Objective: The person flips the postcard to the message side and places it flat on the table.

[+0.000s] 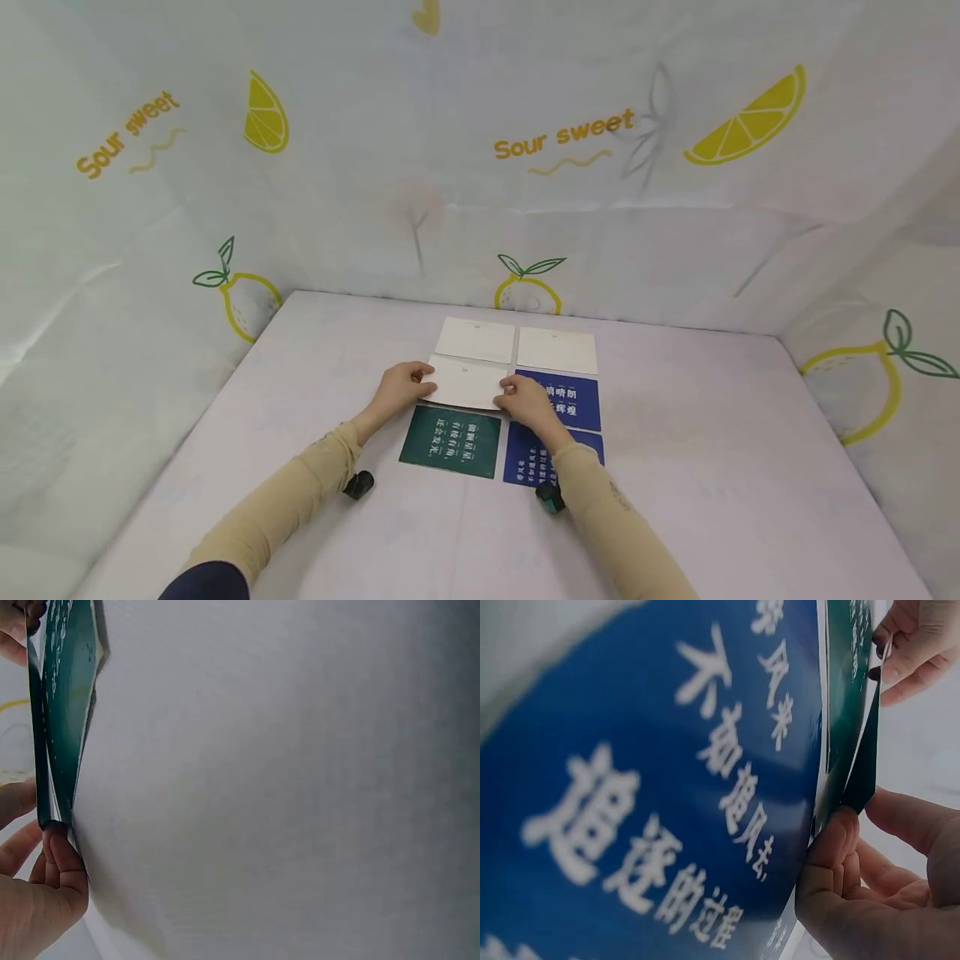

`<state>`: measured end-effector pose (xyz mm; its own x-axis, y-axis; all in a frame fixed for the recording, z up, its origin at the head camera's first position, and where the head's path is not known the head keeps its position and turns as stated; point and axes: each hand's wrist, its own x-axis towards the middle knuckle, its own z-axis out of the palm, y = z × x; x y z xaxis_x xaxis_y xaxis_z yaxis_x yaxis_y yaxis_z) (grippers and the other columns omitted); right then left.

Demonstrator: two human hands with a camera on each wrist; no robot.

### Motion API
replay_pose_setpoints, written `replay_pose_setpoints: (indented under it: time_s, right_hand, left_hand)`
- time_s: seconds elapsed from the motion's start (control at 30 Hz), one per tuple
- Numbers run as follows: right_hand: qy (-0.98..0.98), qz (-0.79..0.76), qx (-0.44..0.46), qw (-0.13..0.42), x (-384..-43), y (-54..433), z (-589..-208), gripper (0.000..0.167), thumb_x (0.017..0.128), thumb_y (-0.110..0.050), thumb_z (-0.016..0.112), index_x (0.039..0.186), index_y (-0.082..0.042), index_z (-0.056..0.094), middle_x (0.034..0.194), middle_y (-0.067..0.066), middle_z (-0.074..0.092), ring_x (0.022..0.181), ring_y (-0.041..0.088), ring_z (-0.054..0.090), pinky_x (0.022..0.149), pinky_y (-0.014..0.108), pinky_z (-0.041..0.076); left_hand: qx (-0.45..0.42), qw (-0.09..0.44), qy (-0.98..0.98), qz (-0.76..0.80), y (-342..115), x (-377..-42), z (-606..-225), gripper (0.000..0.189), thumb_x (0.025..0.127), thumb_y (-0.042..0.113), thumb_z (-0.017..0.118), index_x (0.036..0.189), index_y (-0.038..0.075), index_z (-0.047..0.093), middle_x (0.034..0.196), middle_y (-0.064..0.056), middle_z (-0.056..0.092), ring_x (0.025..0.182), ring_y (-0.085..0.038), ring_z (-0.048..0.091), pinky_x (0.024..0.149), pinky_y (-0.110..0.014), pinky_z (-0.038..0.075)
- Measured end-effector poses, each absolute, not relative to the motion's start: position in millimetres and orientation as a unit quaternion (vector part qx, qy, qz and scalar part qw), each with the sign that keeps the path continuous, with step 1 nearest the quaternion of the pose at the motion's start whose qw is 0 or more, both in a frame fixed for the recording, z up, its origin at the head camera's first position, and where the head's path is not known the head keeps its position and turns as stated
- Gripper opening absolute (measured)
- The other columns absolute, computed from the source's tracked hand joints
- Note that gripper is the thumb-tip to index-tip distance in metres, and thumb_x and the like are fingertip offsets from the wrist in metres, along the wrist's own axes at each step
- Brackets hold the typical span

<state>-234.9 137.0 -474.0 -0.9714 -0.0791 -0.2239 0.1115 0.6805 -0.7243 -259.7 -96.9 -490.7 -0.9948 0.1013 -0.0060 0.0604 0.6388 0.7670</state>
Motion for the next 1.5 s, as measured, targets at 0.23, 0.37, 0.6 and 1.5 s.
replay_pose_setpoints:
  time_s: [0.23, 0.37, 0.6, 1.5]
  right_hand:
    - [0.925, -0.359, -0.012, 0.124, -238, 134, -476, 0.043, 0.084, -0.018, 0.064, 0.122, 0.001, 0.057, 0.094, 0.013, 0.065, 0.072, 0.016, 0.057, 0.062, 0.027, 0.047]
    - [0.929, -0.347, -0.013, 0.127, -237, 133, -474, 0.043, 0.084, -0.015, 0.063, 0.122, 0.003, 0.054, 0.091, 0.013, 0.064, 0.07, 0.017, 0.057, 0.061, 0.028, 0.047]
    - [0.938, -0.322, -0.013, 0.131, -237, 132, -472, 0.043, 0.083, -0.013, 0.062, 0.122, 0.004, 0.051, 0.085, 0.013, 0.062, 0.067, 0.018, 0.055, 0.056, 0.025, 0.042]
    - [0.937, -0.341, -0.016, 0.08, -218, 169, -448, 0.046, 0.09, -0.028, 0.058, 0.126, -0.001, 0.052, 0.098, 0.017, 0.062, 0.077, 0.022, 0.055, 0.065, 0.032, 0.046]
  left_hand:
    - [0.052, 0.021, 0.922, 0.383, -93, -259, -489, 0.033, 0.079, 0.011, 0.07, 0.109, -0.001, 0.066, 0.087, -0.012, 0.065, 0.07, -0.014, 0.046, 0.064, -0.025, 0.041]
    - [0.069, 0.016, 0.933, 0.352, -87, -258, -483, 0.033, 0.079, 0.008, 0.069, 0.109, -0.005, 0.065, 0.099, -0.018, 0.067, 0.077, -0.021, 0.055, 0.076, -0.035, 0.048]
    - [0.095, 0.014, 0.956, 0.277, -76, -253, -475, 0.032, 0.082, 0.009, 0.067, 0.111, -0.006, 0.063, 0.107, -0.023, 0.064, 0.098, -0.032, 0.059, 0.087, -0.042, 0.048]
    - [0.136, -0.013, 0.941, 0.31, -47, -241, -467, 0.032, 0.089, 0.022, 0.059, 0.111, -0.001, 0.061, 0.105, -0.02, 0.057, 0.088, -0.026, 0.056, 0.078, -0.038, 0.047]
